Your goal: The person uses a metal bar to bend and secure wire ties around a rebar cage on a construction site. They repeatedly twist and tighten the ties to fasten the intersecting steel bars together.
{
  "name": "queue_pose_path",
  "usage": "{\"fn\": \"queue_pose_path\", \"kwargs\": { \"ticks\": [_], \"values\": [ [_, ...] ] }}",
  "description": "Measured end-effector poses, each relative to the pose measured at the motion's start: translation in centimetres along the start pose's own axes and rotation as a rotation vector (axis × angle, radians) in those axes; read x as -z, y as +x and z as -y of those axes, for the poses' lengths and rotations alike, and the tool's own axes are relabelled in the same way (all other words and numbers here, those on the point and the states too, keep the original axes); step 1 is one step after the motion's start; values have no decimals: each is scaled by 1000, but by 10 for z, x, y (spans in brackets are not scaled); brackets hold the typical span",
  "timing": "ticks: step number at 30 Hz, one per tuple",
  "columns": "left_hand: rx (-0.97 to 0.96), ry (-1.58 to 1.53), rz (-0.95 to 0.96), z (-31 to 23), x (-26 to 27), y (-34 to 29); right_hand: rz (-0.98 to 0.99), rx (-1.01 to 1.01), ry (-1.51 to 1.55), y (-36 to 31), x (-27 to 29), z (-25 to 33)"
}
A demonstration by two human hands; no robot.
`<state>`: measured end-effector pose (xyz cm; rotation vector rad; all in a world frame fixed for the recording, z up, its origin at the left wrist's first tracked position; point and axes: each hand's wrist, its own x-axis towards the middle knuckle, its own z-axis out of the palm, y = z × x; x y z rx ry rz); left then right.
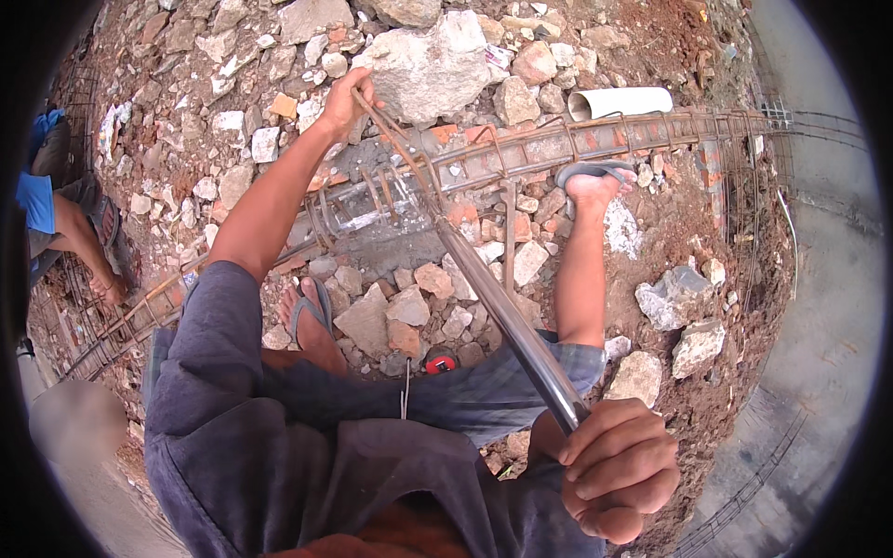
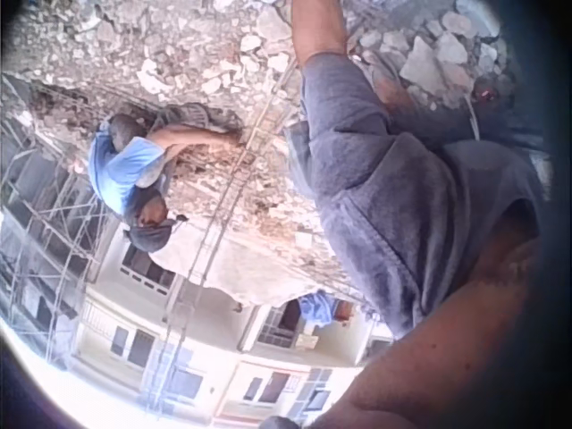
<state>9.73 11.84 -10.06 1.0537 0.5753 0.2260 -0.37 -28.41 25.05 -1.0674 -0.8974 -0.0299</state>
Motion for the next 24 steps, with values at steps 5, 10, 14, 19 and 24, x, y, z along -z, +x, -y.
{"fn": "queue_pose_path", "kwargs": {
  "ticks": [5, 10, 14, 19, 24],
  "values": [
    [111, -5, -56, 27, 1, 6, -16, -42, -78, 45, -8, -6],
    [268, -127, 3, 53, 30, 20, 67, -126, -78, 82, -37, -22],
    [274, 37, 127, 44, 27, 18, 105, -137, -120, 66, -42, -13],
    [239, 91, 52, 12, 6, -2, 171, -23, -137, 50, -43, -13],
    [-173, 464, 155, -10, 7, -11, 135, -16, -153, 52, -45, -12]
  ]
}}
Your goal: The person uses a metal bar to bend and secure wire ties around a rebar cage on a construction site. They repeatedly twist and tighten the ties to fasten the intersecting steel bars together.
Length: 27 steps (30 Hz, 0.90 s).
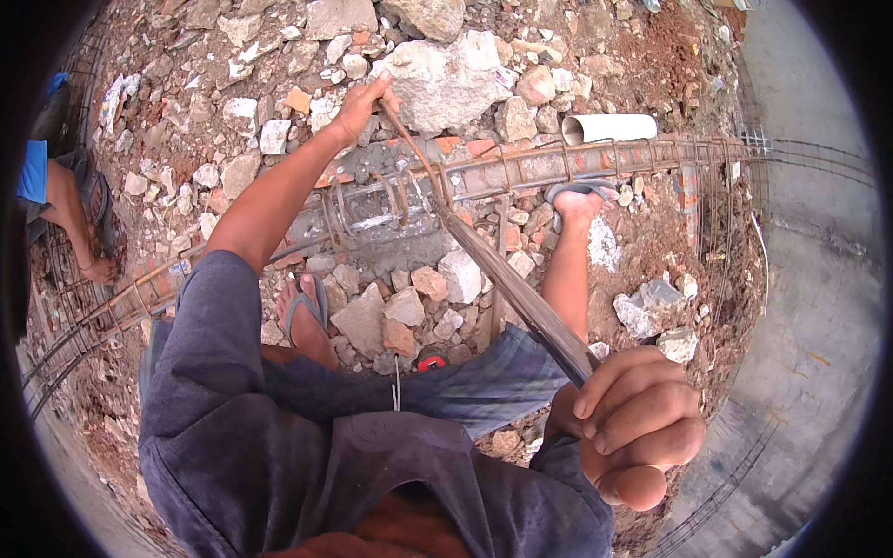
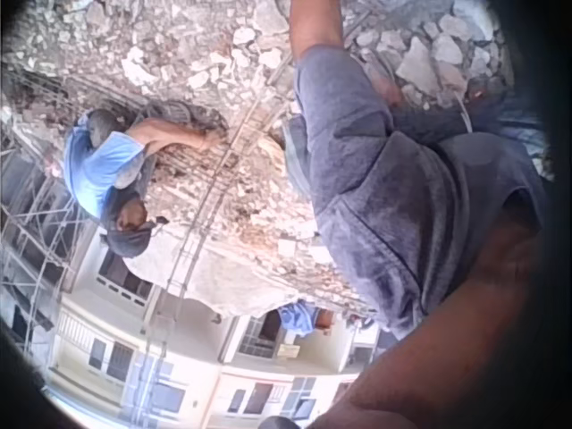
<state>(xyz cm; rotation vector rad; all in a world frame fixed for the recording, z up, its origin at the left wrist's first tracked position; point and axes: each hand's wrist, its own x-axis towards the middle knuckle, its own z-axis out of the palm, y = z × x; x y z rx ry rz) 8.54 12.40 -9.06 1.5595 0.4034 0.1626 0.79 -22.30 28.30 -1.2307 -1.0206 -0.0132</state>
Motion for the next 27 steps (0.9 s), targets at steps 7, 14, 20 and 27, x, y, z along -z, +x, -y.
{"fn": "queue_pose_path", "kwargs": {
  "ticks": [7, 14, 20, 27],
  "values": [
    [-8, 371, -29, 4, -1, -4, 26, -51, 67, 25, 4, -9],
    [154, 391, -29, 52, -8, -6, -58, -308, 36, 105, -34, -43],
    [32, 500, 54, 38, 4, 16, -69, -217, -45, 76, -16, -22],
    [36, 374, 3, 26, 2, 4, -1, -60, 181, 39, 2, -18]
  ]
}}
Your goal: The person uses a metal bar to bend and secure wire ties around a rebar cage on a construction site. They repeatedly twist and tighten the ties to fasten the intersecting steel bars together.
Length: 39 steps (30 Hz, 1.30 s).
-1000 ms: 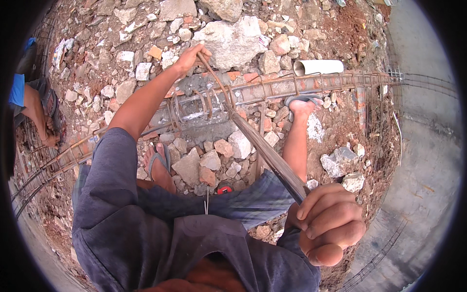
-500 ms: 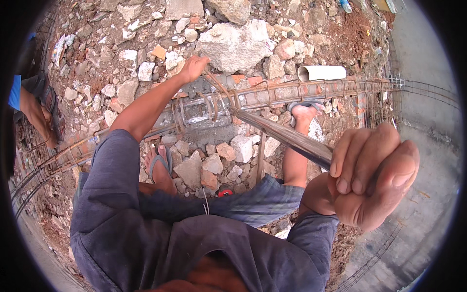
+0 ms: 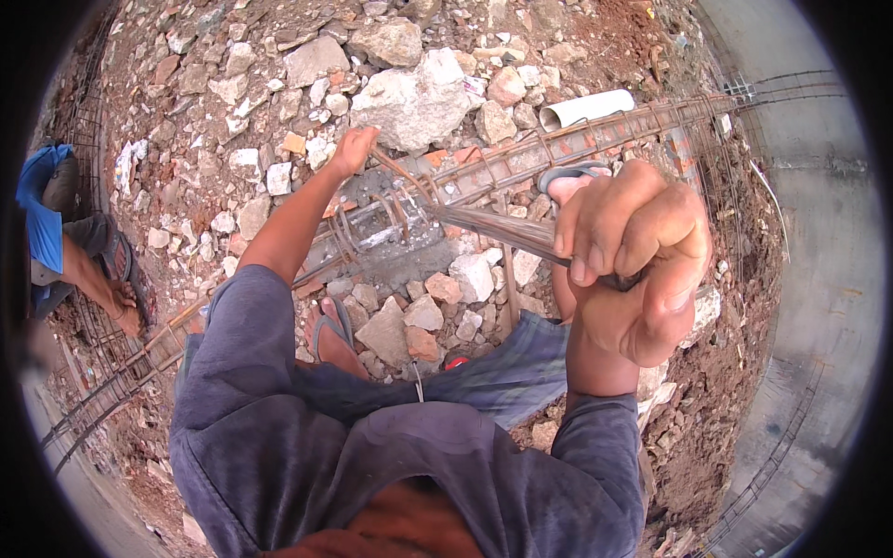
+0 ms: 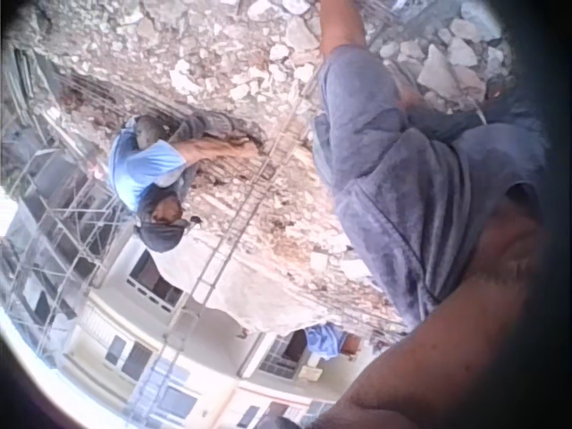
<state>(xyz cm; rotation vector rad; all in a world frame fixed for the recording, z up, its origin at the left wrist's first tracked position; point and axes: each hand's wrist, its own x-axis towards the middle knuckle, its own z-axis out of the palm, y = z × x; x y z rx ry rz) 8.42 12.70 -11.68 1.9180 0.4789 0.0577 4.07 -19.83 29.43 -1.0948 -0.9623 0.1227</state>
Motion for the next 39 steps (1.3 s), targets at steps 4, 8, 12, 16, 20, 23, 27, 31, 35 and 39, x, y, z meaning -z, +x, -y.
{"fn": "queue_pose_path", "kwargs": {
  "ticks": [4, 8, 12, 16, 20, 23, 27, 31, 35, 39],
  "values": [
    [65, -80, 78, -15, 0, -11, -88, 73, 51, -40, 2, -17],
    [-7, -127, 86, -25, 0, -19, -93, 45, 72, -84, -15, -40],
    [-37, -182, 46, -24, 2, -27, -235, 36, 3, -113, -21, -41],
    [21, -237, 91, -32, 5, -31, -389, 106, 31, -124, -1, -36],
    [52, -243, 97, -35, 7, -32, -447, 143, 53, -129, 8, -37],
    [60, -286, 76, -36, 4, -35, -415, 168, 68, -128, 8, -39],
    [32, -236, 67, -16, 7, -23, -412, 202, 176, -114, 7, -49],
    [55, -301, 57, -28, 0, -29, -386, 176, 185, -92, -2, -65],
    [28, -305, 46, -21, -2, -24, -311, 136, 184, -58, -11, -75],
    [21, -323, 97, -14, 0, -20, -168, 23, 141, -8, -16, -90]
  ]
}}
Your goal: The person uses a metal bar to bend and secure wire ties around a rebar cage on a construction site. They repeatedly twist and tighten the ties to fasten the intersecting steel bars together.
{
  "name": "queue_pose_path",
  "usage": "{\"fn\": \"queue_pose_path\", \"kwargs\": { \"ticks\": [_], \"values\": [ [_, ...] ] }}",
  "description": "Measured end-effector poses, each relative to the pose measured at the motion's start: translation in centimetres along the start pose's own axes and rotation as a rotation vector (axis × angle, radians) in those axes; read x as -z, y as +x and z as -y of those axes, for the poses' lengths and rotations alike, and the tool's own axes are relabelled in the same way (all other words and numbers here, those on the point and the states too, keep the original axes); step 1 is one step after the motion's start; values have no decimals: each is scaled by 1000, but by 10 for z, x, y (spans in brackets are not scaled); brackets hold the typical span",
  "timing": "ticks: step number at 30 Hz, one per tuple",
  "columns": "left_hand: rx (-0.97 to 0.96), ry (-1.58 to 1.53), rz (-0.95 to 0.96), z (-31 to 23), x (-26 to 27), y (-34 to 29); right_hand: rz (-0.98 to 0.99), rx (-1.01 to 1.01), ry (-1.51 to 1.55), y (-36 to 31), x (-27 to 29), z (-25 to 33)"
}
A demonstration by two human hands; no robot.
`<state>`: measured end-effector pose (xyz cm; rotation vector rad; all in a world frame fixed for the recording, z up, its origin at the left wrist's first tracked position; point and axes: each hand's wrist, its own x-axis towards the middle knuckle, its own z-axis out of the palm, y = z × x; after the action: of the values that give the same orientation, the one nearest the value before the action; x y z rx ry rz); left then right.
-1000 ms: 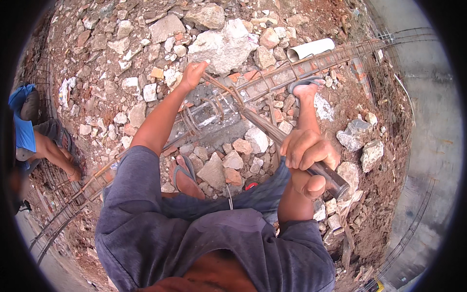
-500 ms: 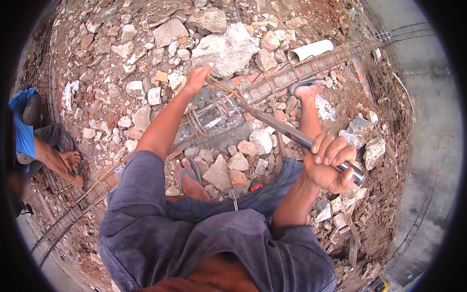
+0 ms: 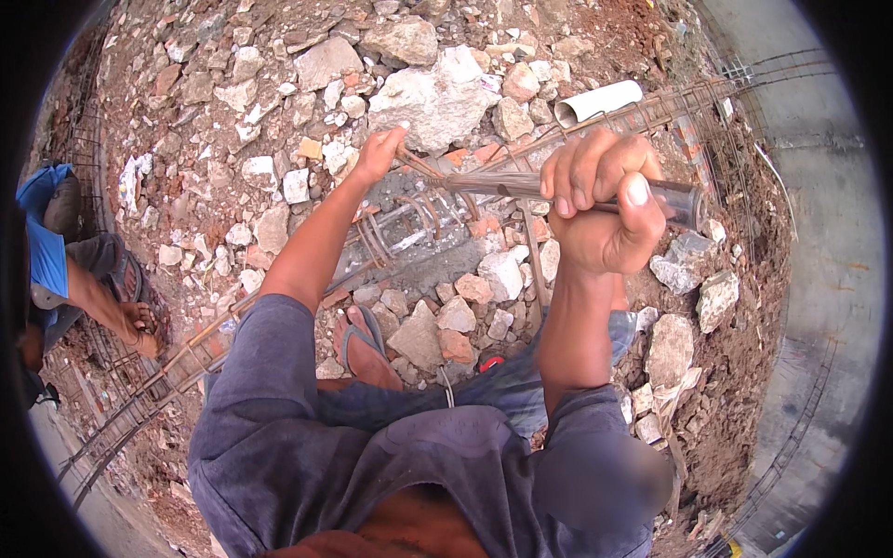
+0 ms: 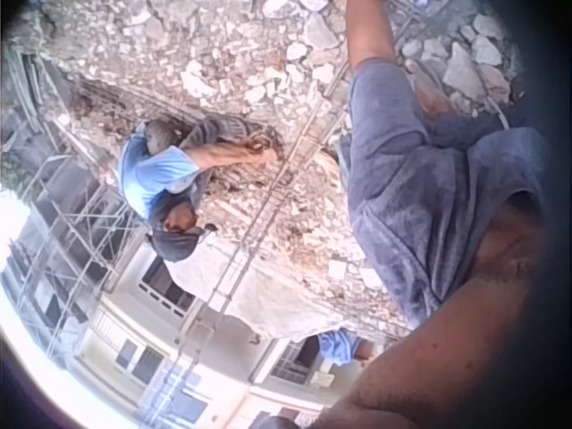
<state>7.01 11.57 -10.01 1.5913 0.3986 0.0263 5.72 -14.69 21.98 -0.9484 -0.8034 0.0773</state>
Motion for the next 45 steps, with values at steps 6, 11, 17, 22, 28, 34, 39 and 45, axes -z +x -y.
{"fn": "queue_pose_path", "kwargs": {
  "ticks": [6, 11, 17, 22, 28, 34, 39, 45],
  "values": [
    [61, -34, 7, -5, -5, -1, 230, -225, -40, 72, -28, -32],
    [103, 18, 40, -11, -1, -6, 245, -260, -215, 106, -64, -65],
    [170, -31, 64, -3, 3, -2, 194, -329, -449, 149, -100, -109],
    [80, -211, 239, 7, 13, 10, 279, -217, -571, 181, -115, -160],
    [-60, -232, 53, -36, 28, -1, 202, -108, -613, 180, -103, -173],
    [38, -204, 144, -6, 18, 2, 24, -104, -577, 188, -74, -159],
    [-23, 21, 13, -3, 18, -13, -11, -147, -571, 188, -73, -155],
    [-42, 36, 27, 10, 11, -35, 37, -113, -576, 187, -71, -175]
  ]
}}
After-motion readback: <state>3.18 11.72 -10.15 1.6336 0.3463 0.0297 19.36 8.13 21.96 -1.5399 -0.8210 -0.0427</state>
